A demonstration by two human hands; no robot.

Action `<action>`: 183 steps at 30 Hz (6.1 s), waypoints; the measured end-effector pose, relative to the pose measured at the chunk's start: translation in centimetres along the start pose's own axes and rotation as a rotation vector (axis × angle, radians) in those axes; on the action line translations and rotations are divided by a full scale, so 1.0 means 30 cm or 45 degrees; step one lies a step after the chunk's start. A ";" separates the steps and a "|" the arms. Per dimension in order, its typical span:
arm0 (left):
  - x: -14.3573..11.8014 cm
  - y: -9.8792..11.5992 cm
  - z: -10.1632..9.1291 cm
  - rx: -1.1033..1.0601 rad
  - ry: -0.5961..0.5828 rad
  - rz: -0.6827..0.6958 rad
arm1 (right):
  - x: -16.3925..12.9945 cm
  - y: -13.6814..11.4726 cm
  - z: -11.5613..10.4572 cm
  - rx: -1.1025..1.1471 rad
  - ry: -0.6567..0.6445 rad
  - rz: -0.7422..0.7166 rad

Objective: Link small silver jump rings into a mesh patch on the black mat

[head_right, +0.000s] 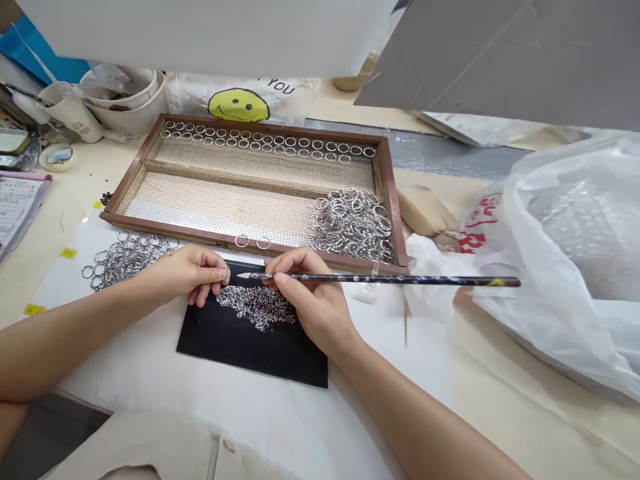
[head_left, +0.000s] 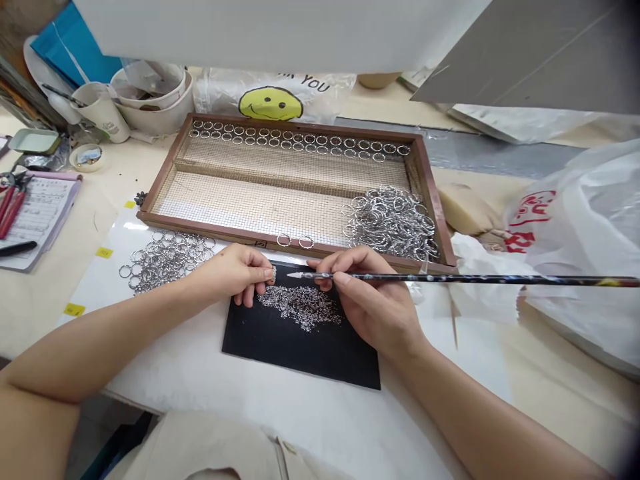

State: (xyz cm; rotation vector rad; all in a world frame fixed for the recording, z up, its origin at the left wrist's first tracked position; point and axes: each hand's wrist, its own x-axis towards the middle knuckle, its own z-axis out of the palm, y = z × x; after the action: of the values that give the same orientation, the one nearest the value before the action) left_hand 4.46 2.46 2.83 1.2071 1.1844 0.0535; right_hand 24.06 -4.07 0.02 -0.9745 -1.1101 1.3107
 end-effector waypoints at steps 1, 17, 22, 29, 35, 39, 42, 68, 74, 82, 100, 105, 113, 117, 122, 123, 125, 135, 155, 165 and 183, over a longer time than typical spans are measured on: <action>-0.001 0.002 -0.001 -0.003 -0.006 -0.002 | 0.000 -0.002 -0.001 -0.014 0.002 0.001; -0.001 0.006 -0.006 -0.046 -0.035 -0.027 | -0.010 0.001 -0.007 -0.177 0.029 0.064; -0.001 0.006 -0.008 -0.053 -0.040 -0.024 | -0.011 0.004 -0.008 -0.200 0.036 0.069; -0.002 0.010 -0.006 -0.037 -0.042 -0.044 | -0.008 0.003 -0.002 -0.228 0.043 0.054; -0.003 0.010 -0.006 -0.040 -0.041 -0.050 | -0.007 0.004 0.002 -0.252 0.060 0.040; -0.002 0.011 -0.007 -0.058 -0.045 -0.042 | -0.008 0.004 0.002 -0.304 0.056 0.047; -0.004 0.014 -0.006 -0.056 -0.040 -0.049 | -0.008 -0.006 0.006 -0.375 0.063 0.065; 0.002 0.007 -0.003 0.009 -0.021 -0.011 | -0.012 -0.011 0.032 -0.723 -0.050 -0.019; 0.006 -0.006 -0.003 0.004 -0.021 0.015 | -0.011 -0.021 0.025 -0.570 -0.013 -0.010; 0.012 -0.028 0.003 0.096 0.031 0.037 | -0.009 0.011 -0.001 -0.091 -0.024 -0.005; 0.009 -0.029 0.013 0.194 0.053 0.016 | -0.011 0.012 0.010 -0.177 -0.021 0.024; 0.016 -0.038 0.010 0.178 0.052 0.034 | -0.011 0.012 0.011 -0.177 -0.025 0.024; 0.018 -0.045 0.009 0.158 0.059 0.054 | -0.010 0.012 0.011 -0.155 -0.031 0.020; 0.018 -0.046 0.008 0.152 0.061 0.060 | -0.010 0.010 0.011 -0.139 -0.043 0.020; 0.019 -0.048 0.006 0.153 0.058 0.060 | -0.009 0.007 0.015 -0.165 -0.030 0.012; 0.018 -0.048 0.006 0.153 0.058 0.062 | -0.009 0.008 0.015 -0.167 -0.027 0.012; 0.017 -0.048 0.005 0.153 0.057 0.063 | -0.009 0.010 0.014 -0.162 -0.023 0.014; 0.008 -0.020 0.004 0.087 0.041 0.008 | -0.006 -0.016 0.012 -0.430 0.052 0.044; -0.004 0.010 0.005 0.009 0.014 -0.024 | -0.010 -0.020 0.030 -0.710 -0.018 0.012; -0.001 0.000 0.004 -0.005 -0.004 -0.043 | -0.004 0.008 0.000 -0.189 0.004 0.022; 0.011 -0.038 0.007 0.038 0.023 0.022 | -0.006 0.019 0.006 -0.124 -0.040 0.017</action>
State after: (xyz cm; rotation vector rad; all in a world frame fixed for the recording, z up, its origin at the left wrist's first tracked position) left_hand 4.16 2.03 1.75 1.2456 1.1945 0.0601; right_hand 23.76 -4.24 -0.51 -1.0374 -1.2025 1.2960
